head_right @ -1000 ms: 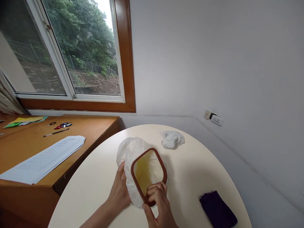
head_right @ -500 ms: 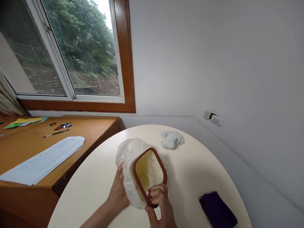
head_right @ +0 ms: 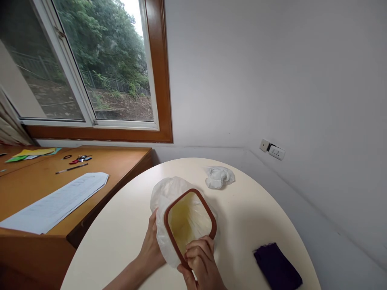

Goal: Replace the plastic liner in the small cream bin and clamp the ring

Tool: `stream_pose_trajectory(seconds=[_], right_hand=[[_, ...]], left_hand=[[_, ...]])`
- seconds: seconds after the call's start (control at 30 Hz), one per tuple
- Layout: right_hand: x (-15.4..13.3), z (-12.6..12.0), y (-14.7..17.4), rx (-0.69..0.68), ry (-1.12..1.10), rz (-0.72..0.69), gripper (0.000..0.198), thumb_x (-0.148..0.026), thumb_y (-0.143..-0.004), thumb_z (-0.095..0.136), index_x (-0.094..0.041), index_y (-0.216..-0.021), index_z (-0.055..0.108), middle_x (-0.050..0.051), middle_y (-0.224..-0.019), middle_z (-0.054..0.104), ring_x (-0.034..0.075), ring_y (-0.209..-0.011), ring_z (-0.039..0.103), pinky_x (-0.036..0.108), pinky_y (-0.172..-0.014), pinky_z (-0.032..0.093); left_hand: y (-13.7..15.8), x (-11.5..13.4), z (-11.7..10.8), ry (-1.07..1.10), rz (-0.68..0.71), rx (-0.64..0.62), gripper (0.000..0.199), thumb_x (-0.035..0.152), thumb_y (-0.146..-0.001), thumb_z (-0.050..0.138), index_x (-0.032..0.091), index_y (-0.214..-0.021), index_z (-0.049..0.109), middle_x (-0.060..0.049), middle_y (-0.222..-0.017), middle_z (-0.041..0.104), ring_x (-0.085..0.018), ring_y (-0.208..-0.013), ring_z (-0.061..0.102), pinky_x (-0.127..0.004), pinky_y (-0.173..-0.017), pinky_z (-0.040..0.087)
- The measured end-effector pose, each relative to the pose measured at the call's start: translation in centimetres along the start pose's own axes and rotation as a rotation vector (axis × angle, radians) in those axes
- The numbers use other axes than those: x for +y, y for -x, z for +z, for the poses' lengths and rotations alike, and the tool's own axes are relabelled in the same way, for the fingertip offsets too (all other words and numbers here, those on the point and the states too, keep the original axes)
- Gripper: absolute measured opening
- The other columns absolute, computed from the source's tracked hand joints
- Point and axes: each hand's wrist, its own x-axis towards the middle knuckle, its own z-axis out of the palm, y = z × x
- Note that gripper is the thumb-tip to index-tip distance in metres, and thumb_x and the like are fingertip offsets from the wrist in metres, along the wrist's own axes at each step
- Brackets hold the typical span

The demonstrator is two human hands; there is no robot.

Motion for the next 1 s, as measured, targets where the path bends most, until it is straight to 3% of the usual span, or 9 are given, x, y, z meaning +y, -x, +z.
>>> stream_pose_trajectory(seconds=[0.17,0.4,0.53,0.63,0.8,1.0], right_hand=[[-0.3,-0.1,-0.4,-0.017,0.010,-0.106,0.008,-0.013,-0.079,0.050,-0.019,-0.076,0.045,-0.001,-0.061,0.058,0.015,-0.063,0.060,0.033,-0.068,0.041],[0.2,-0.3,0.1,-0.011,0.083,-0.068,0.006,-0.014,-0.081,0.048,-0.020,-0.082,0.047,-0.001,-0.062,0.060,0.017,-0.068,0.060,0.036,-0.070,0.040],[2.5,-1.4,0.7,0.023,0.221,0.043,0.014,-0.009,-0.077,0.053,-0.019,-0.084,0.046,0.003,-0.073,0.060,0.018,-0.077,0.058,0.037,-0.073,0.038],[5.2,-2.4,1.3,-0.012,0.371,0.193,0.010,-0.014,-0.079,0.054,-0.019,-0.080,0.046,0.004,-0.078,0.057,0.018,-0.078,0.055,0.036,-0.072,0.037],[8.4,-3.0,2.8,-0.190,0.520,0.389,0.016,-0.027,-0.086,0.046,-0.020,-0.072,0.041,0.000,-0.066,0.049,0.015,-0.063,0.047,0.030,-0.064,0.036],[9.4,-3.0,3.7,-0.293,0.674,0.421,0.026,-0.037,-0.089,0.037,-0.021,-0.069,0.040,0.002,-0.067,0.049,0.017,-0.063,0.047,0.029,-0.061,0.034]], left_hand=[[0.4,-0.2,0.0,0.033,-0.140,-0.065,0.082,0.034,-0.065,0.065,0.023,-0.132,0.019,-0.014,-0.126,0.032,-0.034,-0.120,0.030,-0.051,-0.091,0.039],[0.4,-0.5,-0.2,0.116,-0.326,-0.139,0.086,0.040,-0.060,0.069,0.023,-0.130,0.023,-0.015,-0.128,0.030,-0.038,-0.118,0.031,-0.055,-0.087,0.040],[0.8,-1.2,-0.1,0.246,-0.527,-0.144,0.096,0.036,-0.056,0.071,0.021,-0.133,0.016,-0.015,-0.128,0.031,-0.036,-0.119,0.034,-0.053,-0.090,0.038],[0.9,-1.9,-0.2,0.325,-0.627,-0.148,0.084,0.029,-0.064,0.066,0.020,-0.132,0.017,-0.013,-0.125,0.035,-0.032,-0.118,0.037,-0.051,-0.094,0.036],[0.5,-2.2,-0.5,0.336,-0.638,-0.126,0.067,0.031,-0.075,0.057,0.021,-0.131,0.021,-0.013,-0.125,0.037,-0.030,-0.119,0.036,-0.051,-0.093,0.036],[0.5,-2.1,-0.4,0.320,-0.612,-0.124,0.066,0.032,-0.076,0.057,0.022,-0.131,0.022,-0.013,-0.124,0.037,-0.029,-0.120,0.033,-0.049,-0.094,0.035]])
